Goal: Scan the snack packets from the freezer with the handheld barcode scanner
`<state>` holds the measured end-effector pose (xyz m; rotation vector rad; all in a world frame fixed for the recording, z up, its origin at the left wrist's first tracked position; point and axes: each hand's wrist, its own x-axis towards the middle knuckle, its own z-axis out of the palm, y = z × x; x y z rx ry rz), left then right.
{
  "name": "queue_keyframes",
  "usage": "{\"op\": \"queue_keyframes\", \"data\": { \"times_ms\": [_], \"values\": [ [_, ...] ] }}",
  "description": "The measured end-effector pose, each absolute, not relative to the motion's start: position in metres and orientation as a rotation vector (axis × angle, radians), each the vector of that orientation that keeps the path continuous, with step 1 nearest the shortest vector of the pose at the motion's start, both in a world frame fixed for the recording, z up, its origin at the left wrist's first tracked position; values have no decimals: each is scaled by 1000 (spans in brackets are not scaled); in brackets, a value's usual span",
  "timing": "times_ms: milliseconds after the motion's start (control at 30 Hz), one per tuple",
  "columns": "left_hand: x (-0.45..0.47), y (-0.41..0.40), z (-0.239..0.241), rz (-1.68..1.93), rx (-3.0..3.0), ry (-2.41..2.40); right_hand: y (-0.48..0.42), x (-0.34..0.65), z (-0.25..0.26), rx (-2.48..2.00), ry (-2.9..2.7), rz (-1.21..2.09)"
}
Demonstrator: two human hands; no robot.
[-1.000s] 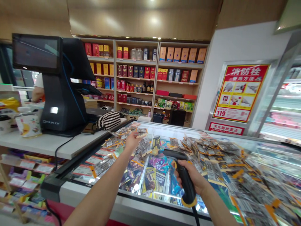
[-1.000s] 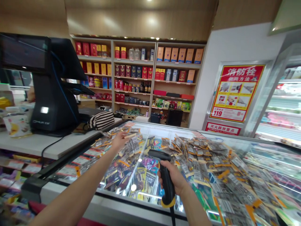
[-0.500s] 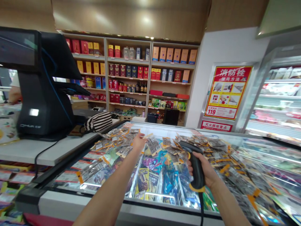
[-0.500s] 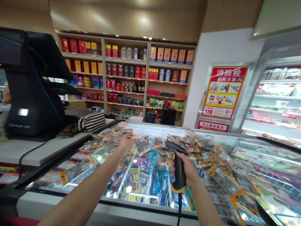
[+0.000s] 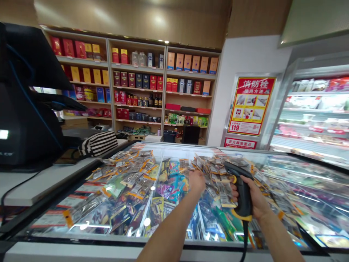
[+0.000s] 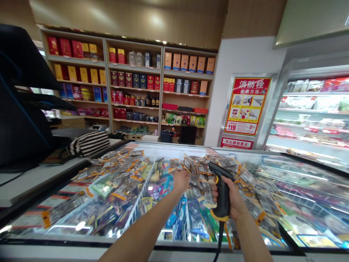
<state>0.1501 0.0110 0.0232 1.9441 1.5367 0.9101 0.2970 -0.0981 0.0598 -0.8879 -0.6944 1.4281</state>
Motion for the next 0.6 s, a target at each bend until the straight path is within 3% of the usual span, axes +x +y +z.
{"op": "queue_keyframes", "data": {
  "times_ms": [267,433,600],
  "values": [
    [70,9,41,947,1989,1893,-92,274,58,-905,-716,1480],
    [-28,11,38,706,1840,2170,-82,236,54,-884,-805,1587],
    [-65,6,22,498,1737,2205,-78,200,47,-936,-867,1672]
  ]
}}
